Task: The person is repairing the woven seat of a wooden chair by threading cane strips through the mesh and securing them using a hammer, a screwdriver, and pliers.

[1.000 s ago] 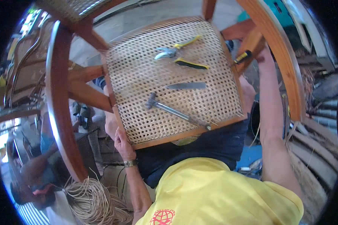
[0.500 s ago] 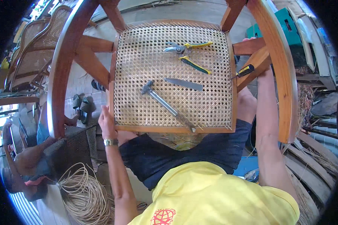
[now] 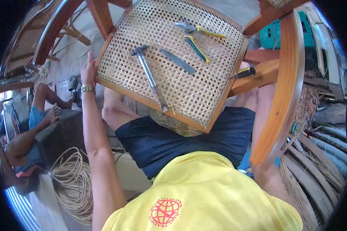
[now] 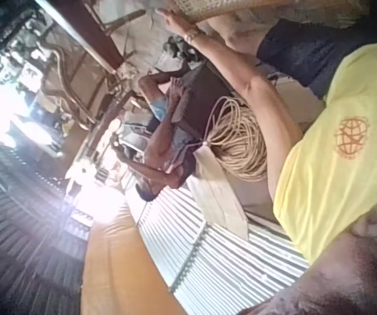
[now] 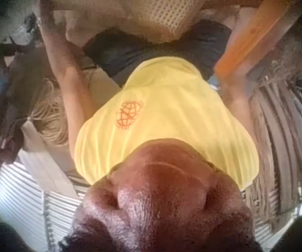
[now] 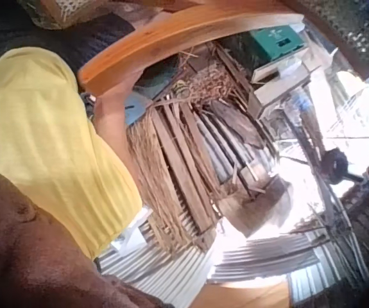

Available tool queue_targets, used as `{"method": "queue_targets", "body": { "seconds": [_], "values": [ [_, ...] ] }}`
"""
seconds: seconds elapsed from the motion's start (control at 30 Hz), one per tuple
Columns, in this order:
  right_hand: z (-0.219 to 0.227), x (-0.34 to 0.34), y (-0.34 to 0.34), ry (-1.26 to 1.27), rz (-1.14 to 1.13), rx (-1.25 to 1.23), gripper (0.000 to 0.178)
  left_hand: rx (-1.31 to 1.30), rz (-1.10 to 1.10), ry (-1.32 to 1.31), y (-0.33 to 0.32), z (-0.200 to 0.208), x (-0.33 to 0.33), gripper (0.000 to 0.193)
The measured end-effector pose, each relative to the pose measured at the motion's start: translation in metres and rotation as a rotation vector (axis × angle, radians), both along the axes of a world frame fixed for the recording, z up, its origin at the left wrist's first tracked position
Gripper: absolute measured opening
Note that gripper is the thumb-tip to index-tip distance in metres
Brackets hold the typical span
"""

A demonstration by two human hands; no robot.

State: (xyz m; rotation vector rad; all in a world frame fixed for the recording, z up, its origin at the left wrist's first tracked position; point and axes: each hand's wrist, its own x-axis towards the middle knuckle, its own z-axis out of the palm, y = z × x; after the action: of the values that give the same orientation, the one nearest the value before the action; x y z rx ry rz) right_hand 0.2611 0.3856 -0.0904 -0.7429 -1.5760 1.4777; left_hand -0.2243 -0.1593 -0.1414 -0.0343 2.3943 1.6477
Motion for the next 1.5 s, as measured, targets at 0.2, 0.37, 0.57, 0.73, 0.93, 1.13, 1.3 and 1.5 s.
{"method": "queue_targets", "body": {
  "seconds": [0.2, 0.37, 0.57, 0.73, 0.93, 1.13, 1.3, 1.5],
  "values": [
    [-0.011, 0.007, 0.010, -0.017, 0.128, 0.023, 0.030, -0.374, 0.228, 0.250, -0.003, -0.010, 0.041, 0.084],
    [-0.012, 0.041, 0.018, -0.083, 0.154, 0.046, 0.031, -0.340, 0.346, 0.643, 0.037, -0.007, 0.100, 0.086],
    [0.028, 0.127, 0.010, -0.429, 0.246, 0.152, 0.032, -0.178, 0.033, 0.817, 0.086, 0.052, 0.221, 0.068],
    [0.046, 0.201, -0.043, -0.803, 0.588, 0.315, 0.032, -0.388, -0.024, 0.942, 0.132, 0.085, 0.289, 0.058],
    [0.074, 0.128, -0.145, -0.624, 0.832, 0.246, 0.013, -0.329, 0.109, 0.519, 0.126, 0.060, 0.306, 0.041],
    [0.069, 0.097, -0.164, -0.775, 0.696, 0.418, 0.011, -0.319, -0.021, 0.544, 0.176, 0.059, 0.265, 0.039],
    [0.074, 0.079, -0.174, -0.779, 0.704, 0.419, 0.011, -0.344, -0.039, 0.676, 0.219, 0.063, 0.250, 0.045],
    [0.054, 0.101, -0.159, -0.655, 0.604, 0.515, 0.011, -0.159, -0.124, 0.779, 0.249, 0.057, 0.236, 0.049]
  ]
}}
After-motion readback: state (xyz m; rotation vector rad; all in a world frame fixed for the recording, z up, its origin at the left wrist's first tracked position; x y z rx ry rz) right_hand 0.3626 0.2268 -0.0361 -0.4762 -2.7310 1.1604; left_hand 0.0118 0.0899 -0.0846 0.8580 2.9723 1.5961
